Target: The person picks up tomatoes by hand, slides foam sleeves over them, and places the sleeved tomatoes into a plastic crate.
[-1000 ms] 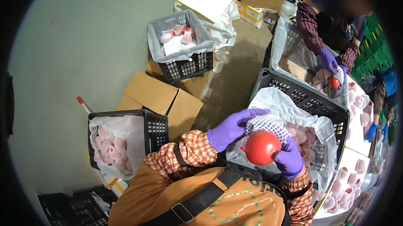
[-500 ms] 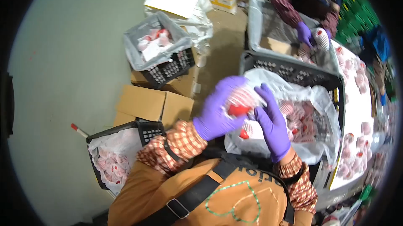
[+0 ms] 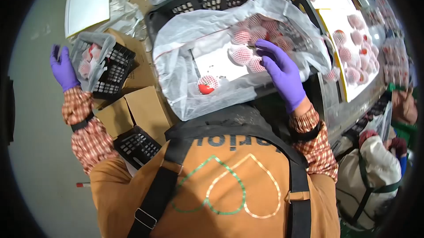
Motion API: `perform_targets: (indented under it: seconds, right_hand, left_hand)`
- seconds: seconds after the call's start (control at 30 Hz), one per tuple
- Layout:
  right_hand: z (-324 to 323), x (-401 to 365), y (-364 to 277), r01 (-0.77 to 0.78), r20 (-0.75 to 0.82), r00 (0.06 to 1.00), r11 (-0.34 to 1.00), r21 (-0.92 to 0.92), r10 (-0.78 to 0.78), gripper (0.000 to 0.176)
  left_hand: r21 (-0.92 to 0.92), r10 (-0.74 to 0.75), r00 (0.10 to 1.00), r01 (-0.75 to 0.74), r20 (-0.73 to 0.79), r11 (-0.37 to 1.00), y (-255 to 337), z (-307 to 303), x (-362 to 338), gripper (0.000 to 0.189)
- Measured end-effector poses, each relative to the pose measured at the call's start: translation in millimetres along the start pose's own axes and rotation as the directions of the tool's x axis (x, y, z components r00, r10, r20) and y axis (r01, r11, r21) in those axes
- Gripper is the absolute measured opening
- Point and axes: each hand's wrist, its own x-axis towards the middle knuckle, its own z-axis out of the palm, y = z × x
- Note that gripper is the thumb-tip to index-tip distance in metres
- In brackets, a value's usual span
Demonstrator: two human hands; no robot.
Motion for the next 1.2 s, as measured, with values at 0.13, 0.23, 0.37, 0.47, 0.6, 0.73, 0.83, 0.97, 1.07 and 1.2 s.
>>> perform_targets:
  seconds: [0.13, 0.23, 0.37, 0.47, 0.6, 0.73, 0.83, 0.97, 1.07, 1.2]
  right_hand:
    - [-20.3, 0.3, 7.7, 0.161, 0.065, 0.986, 0.984, -0.075, -0.156, 0.035]
    - [-27.8, -1.8, 10.2, 0.151, 0.101, 0.986, 0.976, -0.156, -0.136, 0.035]
    - [-59.9, -13.7, -1.3, 0.108, 0.09, 0.991, 0.987, -0.119, -0.098, 0.034]
    - [-67.5, -17.7, 8.4, 0.166, 0.065, 0.985, 0.982, -0.084, -0.161, 0.033]
    - [-78.7, -20.2, 11.9, 0.275, 0.096, 0.96, 0.953, -0.129, -0.264, 0.035]
    - [-85.3, -17.4, 5.8, 0.21, 0.08, 0.975, 0.976, -0.052, -0.205, 0.042]
    - [-90.3, -6.2, 1.5, 0.013, 0.019, 1.0, 0.898, 0.44, -0.024, 0.048]
    - [-73.4, 5.1, 4.3, 0.099, -0.016, 0.995, 0.971, 0.218, -0.098, 0.057]
    - [-49.2, 8.5, -0.1, 0.08, 0.106, 0.989, 0.98, 0.184, -0.1, 0.075]
    - [-17.9, 16.7, 7.2, 0.128, 0.103, 0.982, 0.954, 0.273, -0.161, 0.075]
  left_hand:
    - [-0.236, 0.069, 0.672, 0.161, 0.737, 0.958, 170.7, 79.9, -103.1, 0.034]
    - [-0.135, 0.139, 0.128, -0.039, 0.982, 0.99, 165.0, 138.8, -185.5, 0.047]
    - [0.024, -0.271, -0.328, -0.596, 0.905, 0.803, 159.0, 202.4, -251.4, 0.048]
    - [0.137, -0.393, -0.326, -0.594, 0.86, 0.793, 109.3, 208.9, -302.7, 0.036]
    - [0.147, -0.53, -0.421, -0.665, 0.736, 0.733, 97.5, 219.9, -312.6, 0.053]
    - [0.278, -0.509, -0.325, -0.55, 0.798, 0.787, 102.1, 227.2, -286.8, 0.098]
    - [0.202, -0.203, 0.003, -0.137, 0.979, 0.97, 122.9, 222.7, -270.8, 0.097]
    - [-0.025, 0.003, 0.222, 0.095, 0.975, 0.995, 210.9, 198.5, -231.1, 0.094]
    - [-0.205, 0.091, 0.341, 0.315, 0.936, 0.927, 243.7, 177.5, -224.7, 0.097]
    - [-0.181, 0.052, 0.454, 0.246, 0.889, 0.952, 263.5, 159.2, -221.4, 0.1]
